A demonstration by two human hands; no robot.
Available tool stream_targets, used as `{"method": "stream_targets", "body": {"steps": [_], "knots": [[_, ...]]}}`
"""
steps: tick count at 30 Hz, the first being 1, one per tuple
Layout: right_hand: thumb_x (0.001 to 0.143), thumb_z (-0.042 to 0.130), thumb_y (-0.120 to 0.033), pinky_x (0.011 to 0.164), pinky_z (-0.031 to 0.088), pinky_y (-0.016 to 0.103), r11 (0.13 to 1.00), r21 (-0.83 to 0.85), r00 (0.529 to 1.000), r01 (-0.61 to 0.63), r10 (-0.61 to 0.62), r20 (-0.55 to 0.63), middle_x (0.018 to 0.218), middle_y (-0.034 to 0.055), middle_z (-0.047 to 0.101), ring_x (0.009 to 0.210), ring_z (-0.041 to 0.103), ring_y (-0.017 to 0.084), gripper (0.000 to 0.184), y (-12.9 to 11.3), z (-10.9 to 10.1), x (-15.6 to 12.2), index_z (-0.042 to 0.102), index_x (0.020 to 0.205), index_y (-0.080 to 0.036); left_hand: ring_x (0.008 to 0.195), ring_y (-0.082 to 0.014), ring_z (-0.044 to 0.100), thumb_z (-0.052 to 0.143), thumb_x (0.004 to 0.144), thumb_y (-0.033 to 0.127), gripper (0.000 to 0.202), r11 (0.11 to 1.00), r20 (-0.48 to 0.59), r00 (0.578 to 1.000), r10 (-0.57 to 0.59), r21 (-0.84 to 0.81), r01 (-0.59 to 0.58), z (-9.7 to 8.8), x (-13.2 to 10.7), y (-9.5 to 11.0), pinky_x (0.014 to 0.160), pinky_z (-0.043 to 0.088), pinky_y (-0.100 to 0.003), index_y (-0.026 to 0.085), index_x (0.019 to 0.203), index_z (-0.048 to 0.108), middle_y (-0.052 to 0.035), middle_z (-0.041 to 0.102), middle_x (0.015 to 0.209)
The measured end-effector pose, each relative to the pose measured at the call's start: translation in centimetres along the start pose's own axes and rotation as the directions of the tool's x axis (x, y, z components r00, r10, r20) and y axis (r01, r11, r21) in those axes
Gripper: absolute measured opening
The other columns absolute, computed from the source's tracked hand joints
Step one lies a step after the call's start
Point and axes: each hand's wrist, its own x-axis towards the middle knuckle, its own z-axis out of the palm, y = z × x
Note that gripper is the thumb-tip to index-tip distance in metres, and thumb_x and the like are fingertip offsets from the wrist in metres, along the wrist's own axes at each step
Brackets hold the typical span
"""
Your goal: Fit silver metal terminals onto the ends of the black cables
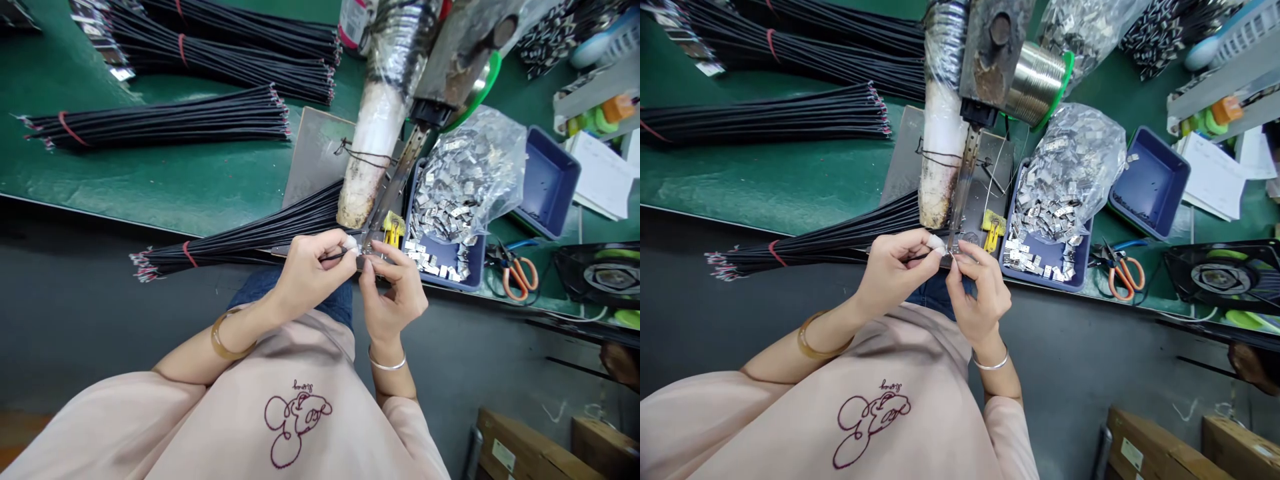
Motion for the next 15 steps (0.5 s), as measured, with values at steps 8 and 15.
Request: {"method": "stream_targets", "body": {"steps": [8, 15], "knots": [[0.081, 0.072, -0.003, 0.079, 0.068, 0.026, 0.996, -0.004, 0.995, 0.086, -0.086, 0.048, 0.113, 0.0087, 0.076, 0.093, 0.077, 0.016, 0.022, -0.06, -0.34, -0.59, 0.062, 0.093, -0.02, 0.049, -0.003, 0.026, 0.06, 0.079, 0.004, 0.015, 0.981, -0.022, 0.99, 0.139, 0.14, -0.135, -0.24, -0.26, 0.1, 0.045, 0.024, -0.016, 0.014, 0.069, 0.057, 0.0102, 0.032, 0.054], [0.086, 0.069, -0.008, 0.08, 0.067, 0.027, 0.997, -0.046, 0.997, 0.066, -0.063, 0.046, 0.108, 0.0053, 0.078, 0.094, 0.077, 0.015, 0.017, 0.21, -0.2, -0.48, 0.061, 0.092, -0.022, 0.049, -0.0036, 0.026, 0.06, 0.08, 0.005, 0.016, 0.966, -0.021, 0.987, 0.159, 0.209, -0.151, -0.22, -0.36, 0.14, 0.046, 0.025, -0.017, 0.015, 0.068, 0.056, 0.0105, 0.031, 0.054]]}}
